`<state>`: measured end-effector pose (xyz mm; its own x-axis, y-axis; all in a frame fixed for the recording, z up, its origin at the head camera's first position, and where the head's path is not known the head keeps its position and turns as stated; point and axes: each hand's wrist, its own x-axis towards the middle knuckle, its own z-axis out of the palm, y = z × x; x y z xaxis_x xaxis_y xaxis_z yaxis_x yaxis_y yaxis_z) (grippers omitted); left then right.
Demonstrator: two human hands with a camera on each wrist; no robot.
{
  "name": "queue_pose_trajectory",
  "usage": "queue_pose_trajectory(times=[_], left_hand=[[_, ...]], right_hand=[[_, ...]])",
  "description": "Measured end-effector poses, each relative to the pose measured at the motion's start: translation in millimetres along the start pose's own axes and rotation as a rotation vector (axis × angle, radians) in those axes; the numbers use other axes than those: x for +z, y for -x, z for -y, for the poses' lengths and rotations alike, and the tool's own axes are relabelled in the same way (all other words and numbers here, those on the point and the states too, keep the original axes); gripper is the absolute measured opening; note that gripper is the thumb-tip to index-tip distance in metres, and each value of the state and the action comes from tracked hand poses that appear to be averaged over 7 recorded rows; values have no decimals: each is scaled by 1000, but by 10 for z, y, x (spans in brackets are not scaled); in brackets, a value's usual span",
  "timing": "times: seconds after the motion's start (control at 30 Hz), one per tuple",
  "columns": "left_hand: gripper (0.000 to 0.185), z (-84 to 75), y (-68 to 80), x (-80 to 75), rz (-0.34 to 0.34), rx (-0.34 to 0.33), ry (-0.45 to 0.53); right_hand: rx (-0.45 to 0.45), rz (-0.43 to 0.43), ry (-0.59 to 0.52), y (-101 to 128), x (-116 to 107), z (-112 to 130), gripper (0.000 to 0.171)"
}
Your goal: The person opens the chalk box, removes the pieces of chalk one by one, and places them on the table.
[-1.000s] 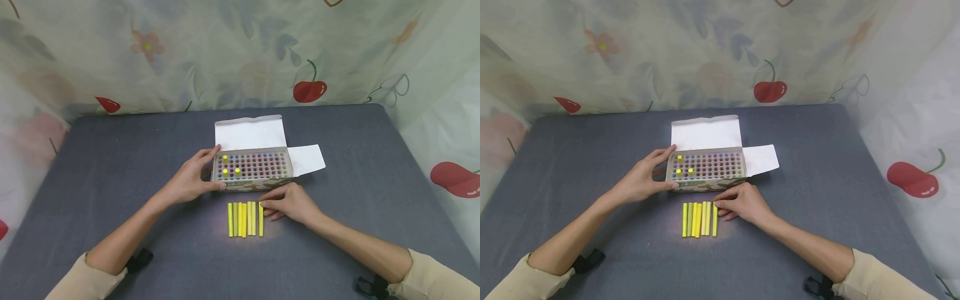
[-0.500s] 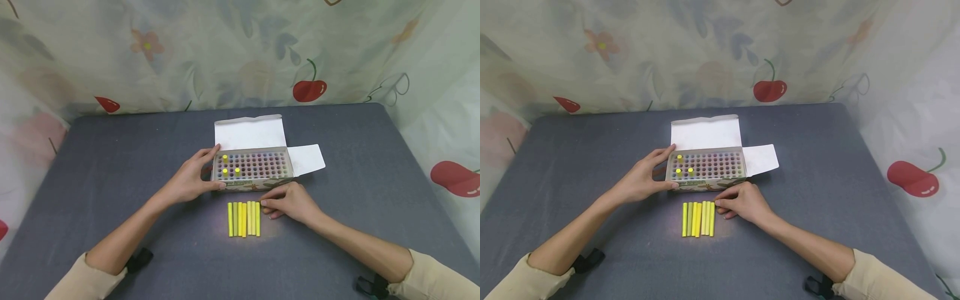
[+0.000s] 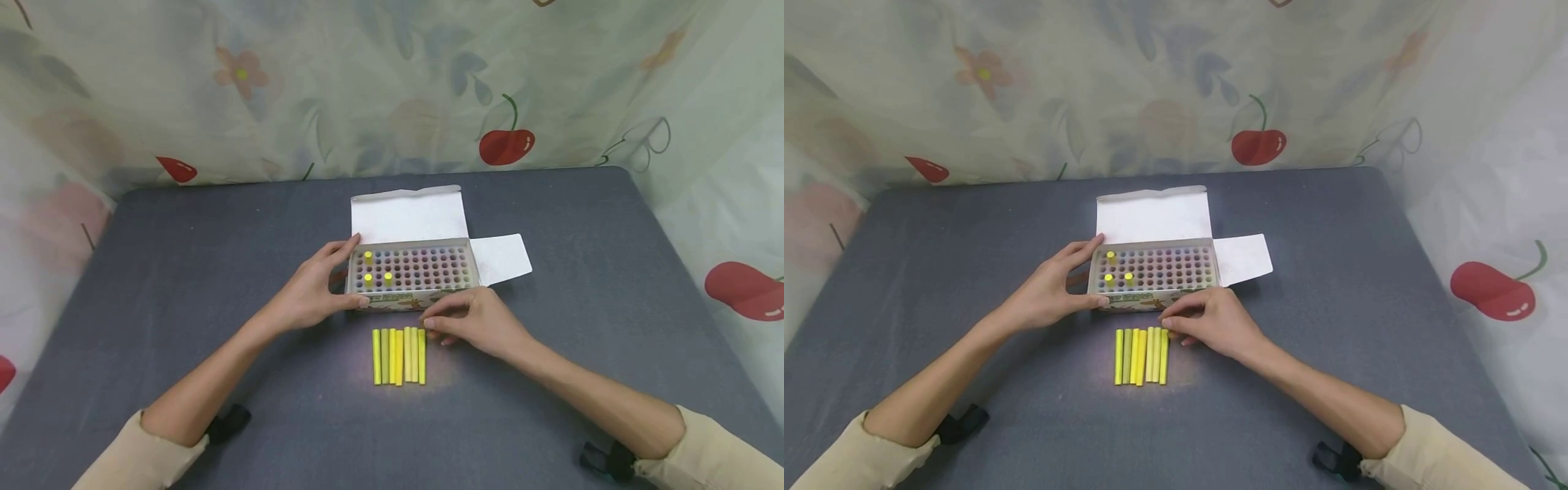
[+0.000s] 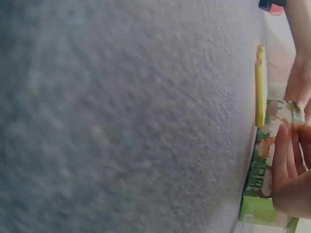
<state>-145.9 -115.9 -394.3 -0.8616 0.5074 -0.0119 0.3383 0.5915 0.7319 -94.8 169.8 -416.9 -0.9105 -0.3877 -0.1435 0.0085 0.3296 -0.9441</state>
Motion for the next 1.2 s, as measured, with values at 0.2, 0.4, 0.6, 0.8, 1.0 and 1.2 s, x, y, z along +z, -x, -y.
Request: queue_pose_trajectory(times=[0.2,0.4,0.6,0.8,1.0,1.2], left_hand=[[99,3,1,0,-5,3,-1],[99,15,0,-1,-7,7,0],[99,17,-2,-3,-4,4,7],[100,13,10,-12,-3,5,17],[100,15,8,-14,-4,-2,4],[100,10,-6,-10,4,-6,19]], right_hand=[[-77,44,-11,-2,-58,100,21],[-145,47,-16,-50,-95,211,18],[-162,42,-8,-96,-142,316,17],[-194,19,76,-138,-210,446,20],[-253,0,107,-215,-219,512,20],[-309,-35,121,-310,-175,518,20]])
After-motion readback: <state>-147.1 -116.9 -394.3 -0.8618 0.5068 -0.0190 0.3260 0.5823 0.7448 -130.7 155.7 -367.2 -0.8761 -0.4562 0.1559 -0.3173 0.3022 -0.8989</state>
